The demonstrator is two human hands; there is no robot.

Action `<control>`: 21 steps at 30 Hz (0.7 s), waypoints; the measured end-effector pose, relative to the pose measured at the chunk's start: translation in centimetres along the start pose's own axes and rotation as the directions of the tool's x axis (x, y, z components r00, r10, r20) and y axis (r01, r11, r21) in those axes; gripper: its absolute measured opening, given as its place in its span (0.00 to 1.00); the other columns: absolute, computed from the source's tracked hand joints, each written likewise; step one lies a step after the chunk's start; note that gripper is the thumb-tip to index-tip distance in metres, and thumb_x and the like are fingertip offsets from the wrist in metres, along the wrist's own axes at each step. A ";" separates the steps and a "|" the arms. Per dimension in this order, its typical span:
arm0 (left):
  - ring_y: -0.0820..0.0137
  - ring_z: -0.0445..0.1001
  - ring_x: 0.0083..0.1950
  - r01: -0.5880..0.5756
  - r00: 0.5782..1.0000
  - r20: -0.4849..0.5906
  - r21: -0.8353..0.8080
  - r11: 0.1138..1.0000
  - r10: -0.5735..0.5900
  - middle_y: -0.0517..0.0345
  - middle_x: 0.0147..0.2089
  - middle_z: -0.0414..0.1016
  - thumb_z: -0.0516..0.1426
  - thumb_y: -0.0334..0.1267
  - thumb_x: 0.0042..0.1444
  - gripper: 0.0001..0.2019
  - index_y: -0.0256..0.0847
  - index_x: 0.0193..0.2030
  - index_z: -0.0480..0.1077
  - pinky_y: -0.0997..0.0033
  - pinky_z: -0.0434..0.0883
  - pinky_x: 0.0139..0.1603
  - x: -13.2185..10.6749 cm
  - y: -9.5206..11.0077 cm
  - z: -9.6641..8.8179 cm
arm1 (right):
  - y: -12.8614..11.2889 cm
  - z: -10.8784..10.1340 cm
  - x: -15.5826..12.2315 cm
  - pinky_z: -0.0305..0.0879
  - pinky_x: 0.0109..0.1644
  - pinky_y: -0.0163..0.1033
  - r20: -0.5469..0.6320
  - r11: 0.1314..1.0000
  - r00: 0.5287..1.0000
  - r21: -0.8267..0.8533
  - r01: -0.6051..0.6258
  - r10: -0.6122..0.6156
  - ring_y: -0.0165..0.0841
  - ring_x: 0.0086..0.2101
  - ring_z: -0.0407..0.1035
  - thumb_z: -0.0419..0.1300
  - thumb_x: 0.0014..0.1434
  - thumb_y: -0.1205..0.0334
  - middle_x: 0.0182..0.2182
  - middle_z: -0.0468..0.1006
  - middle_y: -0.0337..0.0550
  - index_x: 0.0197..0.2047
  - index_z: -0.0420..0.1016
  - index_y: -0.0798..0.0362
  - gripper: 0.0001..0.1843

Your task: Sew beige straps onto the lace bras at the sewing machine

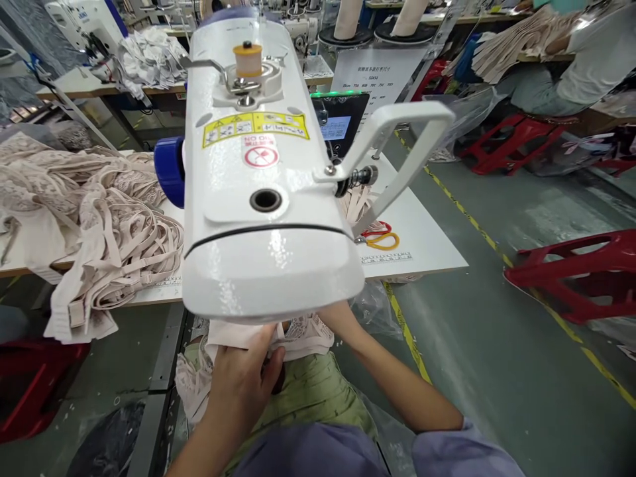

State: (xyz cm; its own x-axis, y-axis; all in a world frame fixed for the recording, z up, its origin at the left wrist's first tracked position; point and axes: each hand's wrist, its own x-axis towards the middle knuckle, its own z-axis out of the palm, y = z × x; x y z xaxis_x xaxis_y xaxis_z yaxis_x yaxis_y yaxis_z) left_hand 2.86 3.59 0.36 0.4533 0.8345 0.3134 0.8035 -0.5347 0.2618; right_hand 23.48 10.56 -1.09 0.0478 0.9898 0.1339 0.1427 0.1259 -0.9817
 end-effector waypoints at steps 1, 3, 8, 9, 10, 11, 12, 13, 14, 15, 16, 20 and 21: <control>0.48 0.71 0.59 -0.001 1.000 -0.001 0.000 1.000 0.001 0.43 0.58 0.74 0.56 0.38 0.62 0.27 0.44 0.68 0.58 0.50 0.72 0.52 0.1 0.0 0.0 | 0.0 0.0 0.0 0.71 0.49 0.47 0.008 1.000 1.000 0.003 0.001 -0.001 0.42 0.46 0.69 0.57 0.61 0.46 0.47 0.73 0.49 0.41 0.73 0.48 0.15; 0.48 0.70 0.60 -0.007 1.000 -0.002 -0.002 1.000 0.007 0.44 0.59 0.74 0.56 0.38 0.62 0.28 0.44 0.68 0.58 0.50 0.72 0.53 0.3 0.0 0.1 | 0.1 0.1 -0.1 0.71 0.48 0.47 0.018 1.000 1.000 0.012 0.003 -0.003 0.41 0.45 0.69 0.57 0.61 0.46 0.47 0.73 0.49 0.41 0.73 0.48 0.14; 0.47 0.70 0.59 -0.003 1.000 -0.006 0.007 1.000 0.003 0.43 0.59 0.73 0.57 0.39 0.62 0.28 0.44 0.68 0.57 0.50 0.72 0.52 0.3 0.0 0.4 | 0.2 0.5 -0.4 0.71 0.48 0.45 0.042 0.998 0.999 0.056 0.012 -0.015 0.39 0.44 0.70 0.56 0.61 0.48 0.45 0.73 0.48 0.40 0.71 0.48 0.13; 0.47 0.71 0.58 0.009 1.000 -0.022 0.015 1.000 -0.009 0.41 0.58 0.74 0.57 0.40 0.61 0.29 0.43 0.68 0.56 0.50 0.72 0.52 0.1 0.1 0.5 | 0.2 0.5 -0.5 0.70 0.48 0.44 0.049 0.998 0.999 0.062 0.008 -0.011 0.38 0.43 0.70 0.56 0.61 0.49 0.45 0.73 0.48 0.40 0.71 0.49 0.13; 0.46 0.71 0.58 0.027 0.999 -0.047 0.024 0.999 -0.026 0.39 0.57 0.74 0.57 0.41 0.61 0.30 0.41 0.69 0.55 0.49 0.73 0.51 -0.1 0.2 0.7 | 0.3 0.6 -0.7 0.70 0.49 0.44 0.053 0.998 0.999 0.067 0.003 -0.006 0.38 0.43 0.70 0.57 0.61 0.49 0.46 0.73 0.47 0.40 0.71 0.49 0.13; 0.45 0.71 0.57 0.053 0.996 -0.078 0.031 0.998 -0.050 0.36 0.56 0.73 0.58 0.43 0.61 0.32 0.38 0.69 0.53 0.48 0.73 0.50 -0.3 0.3 0.9 | 0.4 0.7 -0.8 0.69 0.50 0.44 0.055 0.997 0.998 0.075 -0.007 0.002 0.37 0.43 0.69 0.57 0.61 0.50 0.46 0.74 0.47 0.41 0.71 0.49 0.13; 0.44 0.72 0.57 0.083 0.991 -0.108 0.037 0.996 -0.079 0.33 0.55 0.73 0.58 0.44 0.61 0.35 0.35 0.70 0.51 0.48 0.73 0.50 -0.5 0.5 1.0 | 0.5 0.8 -1.0 0.68 0.50 0.43 0.058 0.996 0.998 0.093 -0.019 0.013 0.36 0.43 0.69 0.57 0.61 0.50 0.46 0.74 0.46 0.42 0.71 0.49 0.13; 0.44 0.72 0.57 0.112 0.986 -0.132 0.038 0.993 -0.106 0.31 0.55 0.72 0.58 0.46 0.61 0.37 0.32 0.70 0.48 0.48 0.73 0.49 -0.7 0.6 1.2 | 0.6 0.8 -1.2 0.68 0.51 0.43 0.064 0.992 0.998 0.118 -0.035 0.027 0.36 0.42 0.69 0.58 0.62 0.50 0.45 0.74 0.46 0.44 0.71 0.50 0.13; 0.44 0.72 0.57 0.135 0.982 -0.138 0.036 0.990 -0.129 0.30 0.55 0.72 0.58 0.47 0.61 0.38 0.30 0.71 0.47 0.48 0.73 0.50 -0.9 0.8 1.3 | 0.8 0.9 -1.3 0.68 0.50 0.42 0.072 0.987 0.997 0.150 -0.053 0.042 0.35 0.41 0.69 0.58 0.62 0.50 0.44 0.74 0.45 0.45 0.71 0.50 0.14; 0.44 0.72 0.57 0.151 0.981 -0.130 0.035 0.988 -0.145 0.29 0.55 0.72 0.57 0.47 0.61 0.39 0.29 0.71 0.45 0.49 0.73 0.50 -1.0 0.9 1.4 | 0.9 1.1 -1.4 0.68 0.49 0.41 0.079 0.980 0.995 0.189 -0.069 0.055 0.34 0.40 0.69 0.58 0.62 0.49 0.43 0.74 0.44 0.46 0.70 0.50 0.15; 0.44 0.71 0.57 0.162 0.980 -0.122 0.037 0.986 -0.156 0.28 0.55 0.71 0.57 0.47 0.62 0.39 0.29 0.71 0.45 0.49 0.73 0.50 -1.1 1.0 1.4 | 1.0 1.2 -1.6 0.68 0.48 0.41 0.083 0.970 0.994 0.228 -0.083 0.065 0.33 0.39 0.69 0.58 0.62 0.48 0.41 0.73 0.43 0.46 0.69 0.50 0.16; 0.45 0.73 0.57 0.189 0.978 -0.102 0.060 0.980 -0.183 0.26 0.55 0.71 0.56 0.47 0.62 0.40 0.29 0.73 0.42 0.50 0.74 0.47 -0.9 1.1 1.3 | 1.0 1.7 -2.3 0.67 0.45 0.38 0.070 0.942 0.993 0.319 -0.109 0.092 0.32 0.38 0.67 0.60 0.61 0.49 0.38 0.71 0.41 0.45 0.67 0.50 0.16; 0.45 0.73 0.56 0.180 0.980 -0.093 0.061 0.982 -0.174 0.27 0.56 0.71 0.56 0.46 0.62 0.41 0.30 0.73 0.40 0.51 0.75 0.46 -0.8 1.2 1.2 | 0.9 1.8 -2.7 0.66 0.44 0.38 0.066 0.939 0.992 0.321 -0.121 0.105 0.32 0.38 0.67 0.60 0.61 0.49 0.38 0.71 0.42 0.45 0.67 0.50 0.15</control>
State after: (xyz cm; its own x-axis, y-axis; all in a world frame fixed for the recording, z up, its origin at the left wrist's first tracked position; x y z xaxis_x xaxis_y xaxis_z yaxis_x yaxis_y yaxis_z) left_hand 3.89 2.42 -0.73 0.2688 0.8988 0.3463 0.8941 -0.3666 0.2573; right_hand 21.66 8.15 -2.59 -0.0030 0.9998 0.0207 -0.1896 0.0197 -0.9817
